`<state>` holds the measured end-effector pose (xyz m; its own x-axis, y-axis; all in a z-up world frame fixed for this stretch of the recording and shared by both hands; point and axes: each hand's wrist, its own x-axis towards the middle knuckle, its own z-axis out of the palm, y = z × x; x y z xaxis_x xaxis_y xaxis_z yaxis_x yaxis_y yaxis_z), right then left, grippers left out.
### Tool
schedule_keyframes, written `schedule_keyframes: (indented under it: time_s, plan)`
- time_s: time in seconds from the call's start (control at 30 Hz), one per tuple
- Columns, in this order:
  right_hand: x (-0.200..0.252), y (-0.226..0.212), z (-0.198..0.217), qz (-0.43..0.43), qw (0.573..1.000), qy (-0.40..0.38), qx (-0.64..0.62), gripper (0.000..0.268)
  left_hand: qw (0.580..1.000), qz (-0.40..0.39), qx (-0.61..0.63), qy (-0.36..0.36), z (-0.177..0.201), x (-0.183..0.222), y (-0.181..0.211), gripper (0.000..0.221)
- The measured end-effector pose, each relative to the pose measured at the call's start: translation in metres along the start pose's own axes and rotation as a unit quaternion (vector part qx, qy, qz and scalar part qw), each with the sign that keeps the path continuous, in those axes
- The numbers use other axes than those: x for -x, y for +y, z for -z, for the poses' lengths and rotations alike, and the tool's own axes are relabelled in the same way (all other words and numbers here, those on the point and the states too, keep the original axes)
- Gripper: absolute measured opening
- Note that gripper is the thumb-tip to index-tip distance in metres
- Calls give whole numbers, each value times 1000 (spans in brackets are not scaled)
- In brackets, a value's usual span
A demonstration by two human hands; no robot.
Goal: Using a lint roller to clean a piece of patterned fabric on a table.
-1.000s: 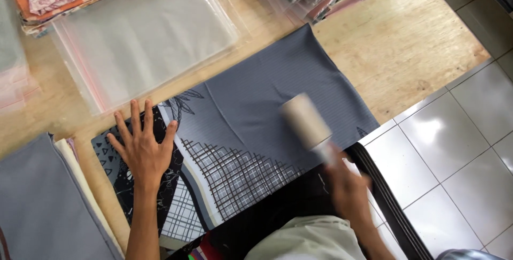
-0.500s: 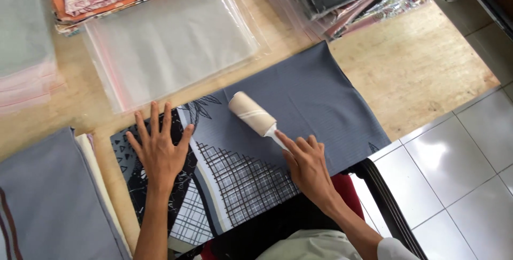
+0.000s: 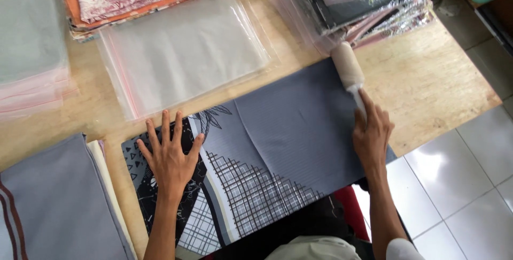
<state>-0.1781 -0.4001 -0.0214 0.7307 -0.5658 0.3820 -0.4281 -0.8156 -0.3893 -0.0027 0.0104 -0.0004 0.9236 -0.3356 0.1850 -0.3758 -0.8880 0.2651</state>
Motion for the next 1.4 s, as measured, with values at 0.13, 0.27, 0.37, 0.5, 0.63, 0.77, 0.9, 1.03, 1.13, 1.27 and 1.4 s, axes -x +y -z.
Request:
schedule_keyframes:
  time_s: [0.13, 0.27, 0.37, 0.5, 0.63, 0.77, 0.9, 1.03, 1.13, 1.27, 1.4]
  plan:
    - [38, -37, 6, 67, 995, 13, -72, 46, 1000, 13, -16, 0, 0, -2, 1, 75]
    - [63, -74, 6, 116, 986, -93, -69, 42, 1000, 22, 1, -5, 2, 0, 3, 75]
    - [50, -68, 6, 119, 987, -100, -47, 45, 1000, 18, -3, -6, 3, -1, 3, 74]
    - [21, -25, 2, 87, 996, -34, -10, 52, 1000, 7, -15, 3, 1, -1, 1, 73]
    - [4, 13, -8, 32, 999, -10, 16, 54, 1000, 8, -13, 3, -1, 0, 1, 74]
    - [19, -9, 6, 49, 998, 10, -36, 49, 1000, 9, -20, 12, -1, 0, 2, 73]
    - [63, -48, 16, 96, 984, -65, -133, 45, 1000, 15, -22, 11, -6, 0, -1, 79]
    - [67, -61, 7, 127, 982, -127, -66, 48, 1000, 18, -23, 10, -8, -1, -3, 80]
    - [53, -46, 0, 102, 986, -125, -51, 55, 1000, 17, -20, 13, -6, -1, -3, 79]
    - [28, -20, -3, 83, 996, -26, -37, 54, 1000, 7, 2, 23, -3, 0, -1, 73]
    - [20, -24, 5, 25, 989, 25, -142, 54, 999, -2, 26, 32, -9, 1, -6, 75]
